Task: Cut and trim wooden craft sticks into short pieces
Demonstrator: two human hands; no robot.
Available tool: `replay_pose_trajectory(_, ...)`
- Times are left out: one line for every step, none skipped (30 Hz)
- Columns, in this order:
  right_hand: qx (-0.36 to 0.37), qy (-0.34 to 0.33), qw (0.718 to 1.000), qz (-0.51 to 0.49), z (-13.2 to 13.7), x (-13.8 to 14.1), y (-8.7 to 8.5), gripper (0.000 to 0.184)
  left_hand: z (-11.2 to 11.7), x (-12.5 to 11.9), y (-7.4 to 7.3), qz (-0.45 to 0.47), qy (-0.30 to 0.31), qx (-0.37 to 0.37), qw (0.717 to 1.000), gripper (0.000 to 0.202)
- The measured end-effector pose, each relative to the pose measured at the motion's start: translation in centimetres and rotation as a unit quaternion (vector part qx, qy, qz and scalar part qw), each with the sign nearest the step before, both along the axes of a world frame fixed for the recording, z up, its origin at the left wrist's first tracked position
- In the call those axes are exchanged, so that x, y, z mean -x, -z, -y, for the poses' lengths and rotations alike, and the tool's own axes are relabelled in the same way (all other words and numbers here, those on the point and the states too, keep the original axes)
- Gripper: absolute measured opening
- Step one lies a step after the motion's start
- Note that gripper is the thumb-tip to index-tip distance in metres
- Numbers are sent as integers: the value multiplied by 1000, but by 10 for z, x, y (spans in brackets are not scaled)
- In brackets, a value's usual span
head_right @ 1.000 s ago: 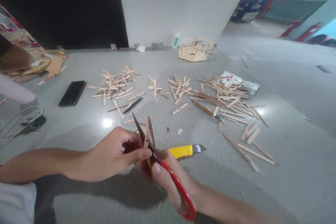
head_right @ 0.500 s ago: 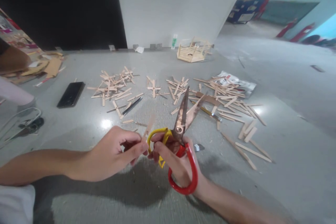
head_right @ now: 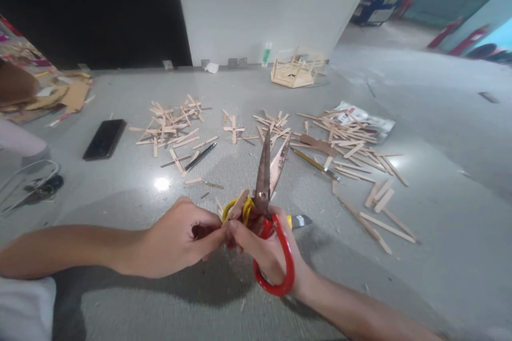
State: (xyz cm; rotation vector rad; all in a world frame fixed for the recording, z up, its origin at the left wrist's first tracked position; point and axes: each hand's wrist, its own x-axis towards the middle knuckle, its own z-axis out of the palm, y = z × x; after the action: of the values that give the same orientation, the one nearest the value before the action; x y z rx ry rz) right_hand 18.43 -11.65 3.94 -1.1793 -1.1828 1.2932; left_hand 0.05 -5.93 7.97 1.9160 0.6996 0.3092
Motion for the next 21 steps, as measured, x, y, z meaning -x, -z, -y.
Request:
replay_pose_trajectory(-1,-2,1000,-3,0,1,-1,39,0,0,0,-1,0,-3,1000,43)
replay_pose_trajectory(-2,-2,1000,-8,0,1,-1,39,0,0,0,-4,0,-2,1000,43)
replay_pose_trajectory(-2,-2,1000,-10,0,1,-1,39,0,0,1,-8,0,1,1000,43)
replay_pose_trajectory(-1,2,1000,-5,0,1,0,39,0,-1,1,-13,-1,4,1000,43)
replay_pose_trajectory(-2,8,1000,2,0,1,1,40,0,-1,1,-18,-2,7,1000,44)
replay_pose_trajectory(-2,16,1000,11,0,0,3,41,0,-1,1,-22,-4,8,1000,44)
replay_pose_trajectory(-3,23,1000,19,1,0,4,42,0,-1,1,-23,-5,7,1000,44)
replay_pose_trajectory(-6,30,999,25,1,0,5,44,0,-2,1,-22,-7,4,1000,44)
replay_pose_trajectory(-9,34,999,28,2,0,6,46,-1,-2,1,-20,-9,1,1000,44)
replay_pose_trajectory(-11,36,999,29,2,1,6,47,-1,-2,1,-18,-11,-1,1000,43)
replay_pose_trajectory(-11,37,999,31,2,1,6,48,-1,-2,1,-17,-13,0,1000,42)
replay_pose_trajectory(-13,39,999,32,2,2,6,48,-1,-3,1,-17,-14,3,1000,41)
replay_pose_trajectory(-15,41,999,32,2,2,5,49,-2,-3,2,-18,-15,6,1000,41)
replay_pose_trajectory(-17,45,998,33,2,3,5,49,-2,-3,2,-19,-14,9,1000,41)
replay_pose_trajectory(-19,47,998,33,1,3,4,51,-2,-3,2,-17,-13,10,1000,41)
replay_pose_trajectory(-20,49,998,35,0,3,3,52,-3,-3,3,-16,-11,10,1000,42)
replay_pose_trajectory(-18,48,998,38,0,2,3,54,-3,-3,4,-14,-10,9,1000,43)
replay_pose_trajectory(-12,46,998,41,-1,2,3,53,-4,-3,4,-13,-10,6,1000,45)
replay_pose_trajectory(-2,45,998,46,-2,1,3,51,-4,-3,5,-14,-12,6,1000,45)
replay_pose_trajectory(9,45,998,50,-3,0,3,48,-4,-2,5,-16,-15,6,1000,45)
replay_pose_trajectory(18,46,997,54,-3,-1,4,44,-5,-2,6,-18,-18,9,1000,45)
